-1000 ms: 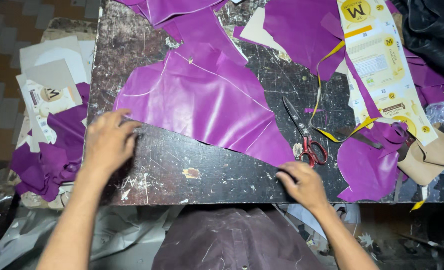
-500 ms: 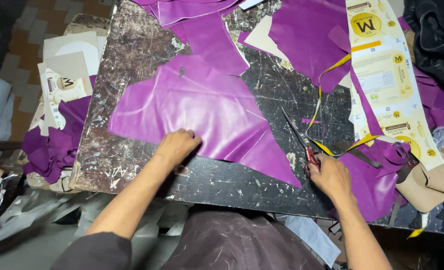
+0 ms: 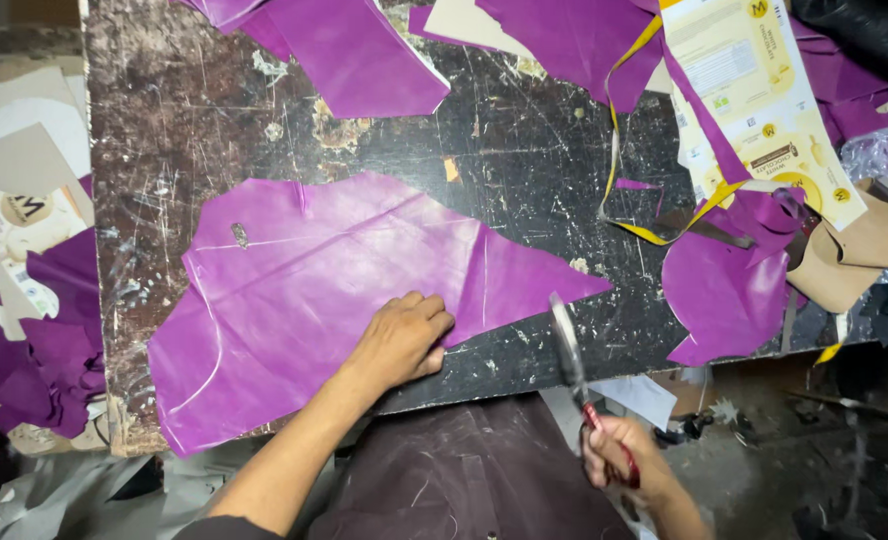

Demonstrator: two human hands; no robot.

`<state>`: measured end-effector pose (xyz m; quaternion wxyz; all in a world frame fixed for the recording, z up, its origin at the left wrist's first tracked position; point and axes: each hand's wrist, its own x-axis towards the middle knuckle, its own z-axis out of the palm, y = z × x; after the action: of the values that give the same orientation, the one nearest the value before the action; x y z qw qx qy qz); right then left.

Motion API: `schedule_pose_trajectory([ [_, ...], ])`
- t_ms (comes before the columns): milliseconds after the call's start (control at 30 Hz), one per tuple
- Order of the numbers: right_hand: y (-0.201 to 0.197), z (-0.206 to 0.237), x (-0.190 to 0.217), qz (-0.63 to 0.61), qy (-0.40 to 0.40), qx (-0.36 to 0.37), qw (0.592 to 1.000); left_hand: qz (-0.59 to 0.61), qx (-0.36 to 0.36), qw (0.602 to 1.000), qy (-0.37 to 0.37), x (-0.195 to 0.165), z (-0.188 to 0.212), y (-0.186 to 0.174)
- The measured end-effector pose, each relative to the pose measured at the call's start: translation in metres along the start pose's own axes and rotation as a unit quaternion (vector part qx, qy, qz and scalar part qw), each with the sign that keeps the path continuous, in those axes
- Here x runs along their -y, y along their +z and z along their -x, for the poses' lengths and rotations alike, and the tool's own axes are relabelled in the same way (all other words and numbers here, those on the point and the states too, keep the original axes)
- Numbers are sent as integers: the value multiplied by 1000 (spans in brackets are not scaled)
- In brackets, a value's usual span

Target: The person aligns a paper pattern on a large sheet of purple fabric, marks the outline with chalk, and then uses scissors to cut the fabric along the marked lines. The person repeatedly cuts multiple pieces of fabric, stacking the finished pieces on the table.

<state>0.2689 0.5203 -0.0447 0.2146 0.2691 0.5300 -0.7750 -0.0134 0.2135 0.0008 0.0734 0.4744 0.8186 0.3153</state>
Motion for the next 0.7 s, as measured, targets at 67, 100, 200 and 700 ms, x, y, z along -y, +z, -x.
schedule_pose_trajectory([
  [67,24,16,-24,-34,4,62,998,3,-43,999,11,6,1,15],
  [100,36,28,-30,1,-3,66,998,2,-63,998,18,9,3,21],
  [200,80,14,-31,36,-90,60,994,22,-95,994,39,16,8,30],
  [700,175,-59,-11,86,69,-222,969,73,-118,989,59,16,10,22],
])
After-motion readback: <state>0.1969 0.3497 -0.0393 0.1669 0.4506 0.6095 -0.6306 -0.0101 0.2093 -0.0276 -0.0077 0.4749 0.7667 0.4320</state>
